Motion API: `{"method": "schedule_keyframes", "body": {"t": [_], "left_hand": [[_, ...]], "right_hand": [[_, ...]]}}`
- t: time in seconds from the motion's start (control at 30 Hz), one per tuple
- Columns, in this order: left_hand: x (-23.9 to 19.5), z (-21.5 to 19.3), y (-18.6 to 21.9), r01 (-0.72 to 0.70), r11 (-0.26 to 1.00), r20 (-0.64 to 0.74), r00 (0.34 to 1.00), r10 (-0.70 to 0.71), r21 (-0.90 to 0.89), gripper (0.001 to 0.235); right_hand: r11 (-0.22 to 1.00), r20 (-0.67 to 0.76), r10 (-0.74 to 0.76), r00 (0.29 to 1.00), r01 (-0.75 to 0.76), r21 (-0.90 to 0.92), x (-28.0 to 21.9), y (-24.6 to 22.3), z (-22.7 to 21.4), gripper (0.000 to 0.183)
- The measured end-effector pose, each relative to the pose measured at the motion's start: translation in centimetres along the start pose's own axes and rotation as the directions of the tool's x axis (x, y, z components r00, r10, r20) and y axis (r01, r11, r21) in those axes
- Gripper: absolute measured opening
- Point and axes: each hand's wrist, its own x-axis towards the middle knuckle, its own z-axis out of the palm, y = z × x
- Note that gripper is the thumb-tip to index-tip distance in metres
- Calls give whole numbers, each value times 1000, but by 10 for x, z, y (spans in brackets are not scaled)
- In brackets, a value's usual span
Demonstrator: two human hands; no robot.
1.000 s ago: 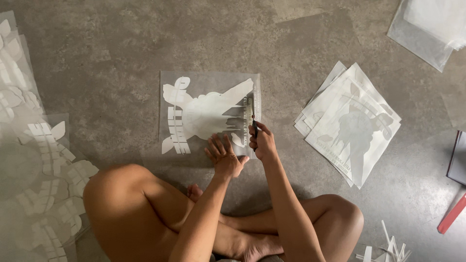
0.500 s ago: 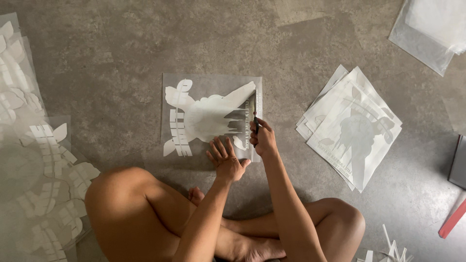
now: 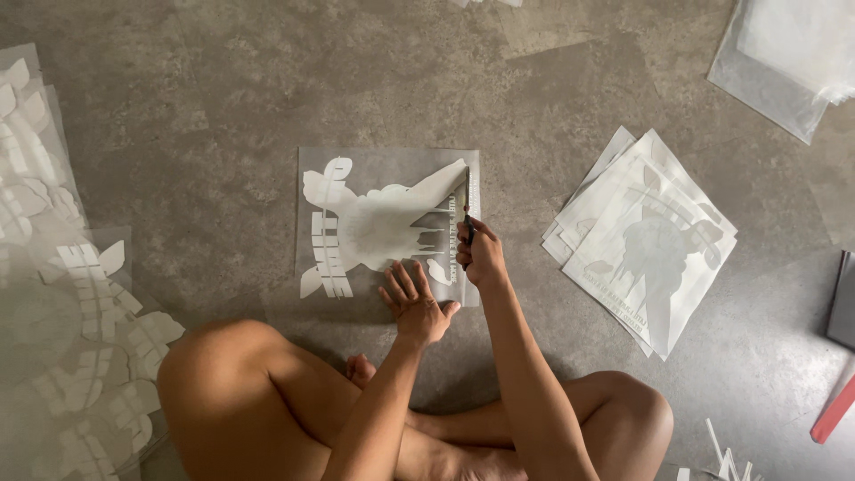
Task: The person sits on the floor and uses scissors to cut out white sticker designs from a transparent sheet. They trim the edges of the designs and separate them from the backing material, placing the cut pieces aside.
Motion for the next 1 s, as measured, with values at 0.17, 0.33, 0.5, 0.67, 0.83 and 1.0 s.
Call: {"method": "schedule_keyframes", "body": {"t": [0.17,0.33,0.5,0.67,0.83,1.0], "left_hand": [[1,3,-1,-4,1000,-10,1000,4,-7,102],[0,-2,0,13,1000,44,999,-12,-20,103],[-4,-10,3,9,1000,51,999,-8,-18,101],[-6,-16,5,14,1000,74,997,-13,-12,101],[-6,-16,5,13,1000,55,998,-13,-1,100],[-4,-3,3,23,992,13,1000,-25,127,104]], "right_hand": [[1000,-3,-4,1000,4,-6,6,-3,4,23],[999,-9,-31,999,31,22,19,-1,10,19],[998,-7,-57,998,56,-33,46,-13,15,21],[989,63,-80,995,87,-123,57,-49,11,27],[466,53,-554,831,362,-807,33,-38,-17,58],[232,144,-580,802,332,-914,12,19,-72,41]]}}
